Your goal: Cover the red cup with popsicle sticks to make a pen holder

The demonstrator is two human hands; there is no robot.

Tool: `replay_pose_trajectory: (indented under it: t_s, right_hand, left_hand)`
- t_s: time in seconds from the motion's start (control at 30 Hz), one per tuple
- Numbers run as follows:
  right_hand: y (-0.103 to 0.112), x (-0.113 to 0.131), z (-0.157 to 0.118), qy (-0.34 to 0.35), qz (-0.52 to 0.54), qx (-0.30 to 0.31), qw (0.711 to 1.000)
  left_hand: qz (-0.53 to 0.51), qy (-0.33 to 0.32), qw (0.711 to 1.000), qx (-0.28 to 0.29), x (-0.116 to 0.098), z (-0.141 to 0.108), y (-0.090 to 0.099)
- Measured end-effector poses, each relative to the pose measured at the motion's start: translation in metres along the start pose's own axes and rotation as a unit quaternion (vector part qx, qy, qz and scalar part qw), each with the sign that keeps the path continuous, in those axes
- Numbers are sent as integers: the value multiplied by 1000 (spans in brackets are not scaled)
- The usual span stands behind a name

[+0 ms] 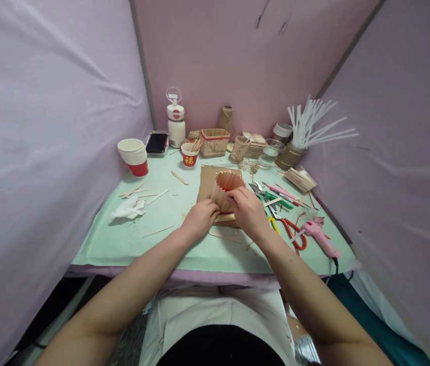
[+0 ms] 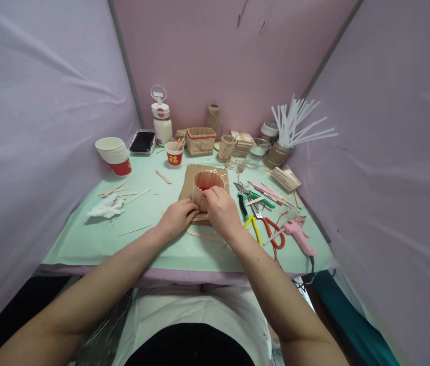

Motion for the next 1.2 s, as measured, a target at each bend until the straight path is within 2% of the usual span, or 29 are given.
replay_pose_trajectory:
  t_s: [0.23, 0.43, 0.6, 0.77, 1.0, 1.2]
  right_hand:
    - [4, -1, 2, -5, -39, -26, 999]
    - [13, -5, 0, -21, -36, -55, 998]
    - [10, -7, -1, -12, -2, -46, 999]
    - [5, -9, -1, -13, -17, -25, 999]
    - [6, -14, -5, -43, -7, -54, 998]
    - [5, -15, -5, -43, -5, -59, 997]
  left_hand:
    - [43, -24, 999, -9, -5, -10, -2]
    - [24, -36, 999, -10, -5, -9, -6]
    - [31, -38, 999, 7, -6, -8, -8]
    - [51, -39, 998, 14, -6, -9, -9]
    - [52, -50, 997, 7, -6, -10, -9]
    - [40, -53, 998, 2, -4, -10, -10]
Point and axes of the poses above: each hand's wrist, its own z-axis towards the middle knuckle, its own y-axis out of the back of the hand, x = y × z, the point moved 8 cm from there along z, towards the middle knuckle, and after that the axes turned 13 degrees about y, right-handed, at the moved point
